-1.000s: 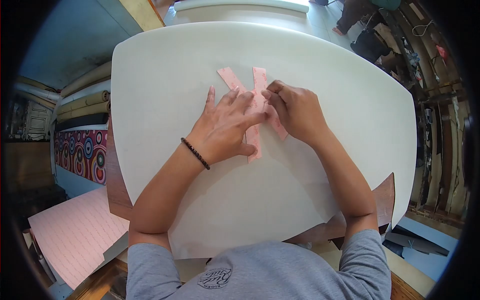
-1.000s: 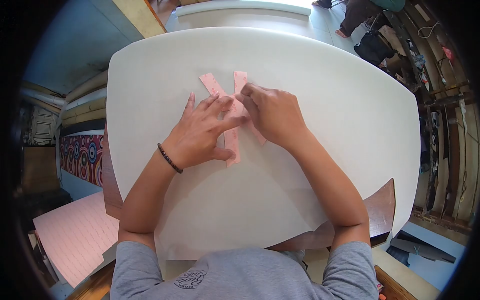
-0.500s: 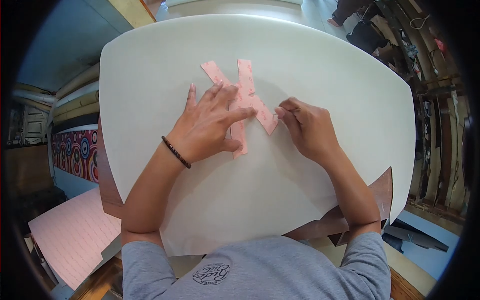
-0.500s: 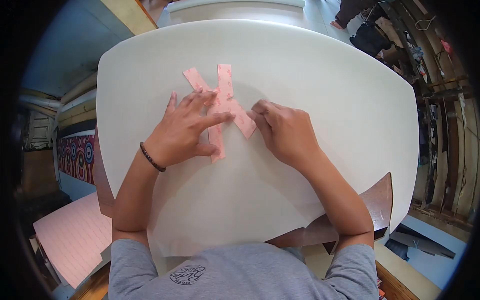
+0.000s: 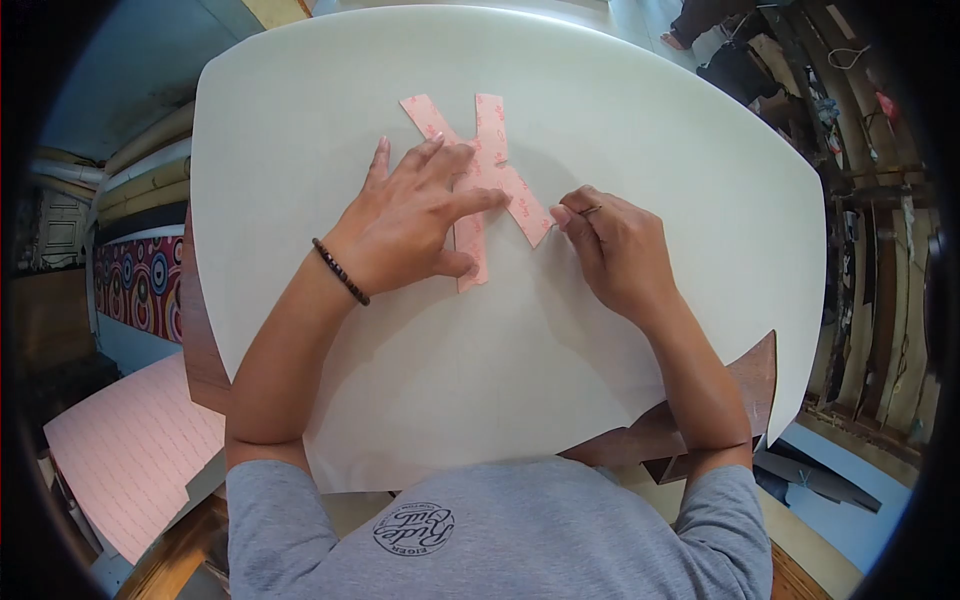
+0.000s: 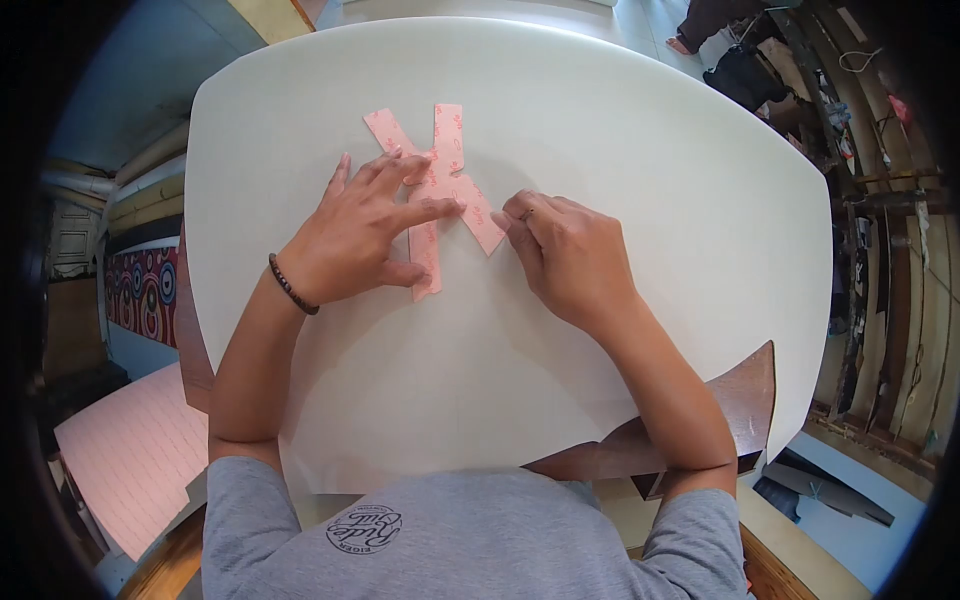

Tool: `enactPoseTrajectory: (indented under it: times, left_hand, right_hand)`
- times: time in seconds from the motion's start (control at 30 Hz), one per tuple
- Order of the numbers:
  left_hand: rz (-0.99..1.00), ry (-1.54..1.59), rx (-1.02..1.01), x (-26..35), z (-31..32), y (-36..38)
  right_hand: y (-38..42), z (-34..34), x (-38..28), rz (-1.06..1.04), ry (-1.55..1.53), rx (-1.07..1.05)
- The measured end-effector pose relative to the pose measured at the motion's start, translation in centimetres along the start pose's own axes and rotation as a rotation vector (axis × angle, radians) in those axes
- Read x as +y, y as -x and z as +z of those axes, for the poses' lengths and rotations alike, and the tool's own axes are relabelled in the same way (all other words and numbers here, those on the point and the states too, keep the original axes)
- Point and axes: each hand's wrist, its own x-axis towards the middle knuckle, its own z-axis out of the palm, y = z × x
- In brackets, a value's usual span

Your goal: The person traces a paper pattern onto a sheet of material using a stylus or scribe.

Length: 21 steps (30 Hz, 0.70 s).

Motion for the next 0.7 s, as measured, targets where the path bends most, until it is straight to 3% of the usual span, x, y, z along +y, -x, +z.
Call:
enactPoseTrajectory:
  times: [0.43,0.7]
  left_hand:
    - [-0.045,-0.006,-0.038,0.0,-0.1,-0.3]
    - [-0.096,-0.001,-0.064,-0.1,-0.1,-0.3]
  right_hand:
    - [1.7,1.2,-1.3,-0.043,0.014,-0.014]
    - [-3.4,3.2,-1.3,-0.124,0.049,0.032]
